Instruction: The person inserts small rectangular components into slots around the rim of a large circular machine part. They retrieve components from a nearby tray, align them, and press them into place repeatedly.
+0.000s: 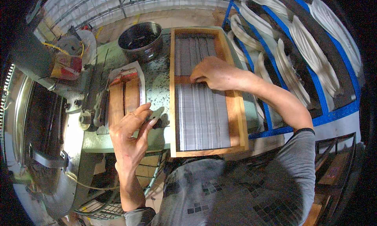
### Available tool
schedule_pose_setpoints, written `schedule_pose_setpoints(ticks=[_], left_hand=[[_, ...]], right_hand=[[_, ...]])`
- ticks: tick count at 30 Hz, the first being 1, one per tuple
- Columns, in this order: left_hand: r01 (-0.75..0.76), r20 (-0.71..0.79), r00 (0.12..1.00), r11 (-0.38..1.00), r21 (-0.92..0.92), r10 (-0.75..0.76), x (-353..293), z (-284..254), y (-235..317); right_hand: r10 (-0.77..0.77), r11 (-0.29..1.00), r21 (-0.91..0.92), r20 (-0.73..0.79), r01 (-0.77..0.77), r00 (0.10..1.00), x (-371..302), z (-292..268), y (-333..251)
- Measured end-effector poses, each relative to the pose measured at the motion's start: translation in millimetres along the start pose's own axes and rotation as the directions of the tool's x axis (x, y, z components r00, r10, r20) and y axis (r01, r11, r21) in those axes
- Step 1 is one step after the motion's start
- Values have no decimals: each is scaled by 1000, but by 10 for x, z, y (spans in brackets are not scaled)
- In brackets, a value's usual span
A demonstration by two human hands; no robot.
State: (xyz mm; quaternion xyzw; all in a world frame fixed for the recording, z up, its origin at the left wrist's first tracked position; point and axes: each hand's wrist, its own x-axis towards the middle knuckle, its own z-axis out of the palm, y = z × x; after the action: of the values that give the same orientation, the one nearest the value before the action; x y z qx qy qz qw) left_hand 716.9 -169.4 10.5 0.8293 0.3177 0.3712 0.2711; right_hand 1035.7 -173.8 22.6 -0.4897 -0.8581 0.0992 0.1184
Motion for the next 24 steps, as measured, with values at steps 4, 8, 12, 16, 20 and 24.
schedule_pose_setpoints(ticks=[4, 8, 12, 16, 20, 24], left_hand=[[-16, 18, 1000, 1000, 7, 16, -11, -18, 15], [-39, 19, 999, 998, 39, 38, -18, 37, 27], [-24, 22, 999, 999, -29, 25, -38, 137, 65], [18, -19, 1000, 998, -64, -19, -80, 222, 141], [80, -128, 986, 980, -184, -105, -33, 313, 210], [330, 121, 930, 642, -692, -347, 98, 476, 313]], right_hand=[[-76, 996, -51, 54, 78, 996, -21, -41, -7], [-151, 982, -97, 91, 160, 984, 2, -56, -8], [-124, 982, -125, 122, 139, 985, 9, -81, -33], [-106, 982, -146, 120, 123, 987, -12, -102, -50], [-29, 982, -176, 180, 61, 983, -11, -60, -26], [3, 987, -161, 62, 7, 998, -45, -75, -11]])
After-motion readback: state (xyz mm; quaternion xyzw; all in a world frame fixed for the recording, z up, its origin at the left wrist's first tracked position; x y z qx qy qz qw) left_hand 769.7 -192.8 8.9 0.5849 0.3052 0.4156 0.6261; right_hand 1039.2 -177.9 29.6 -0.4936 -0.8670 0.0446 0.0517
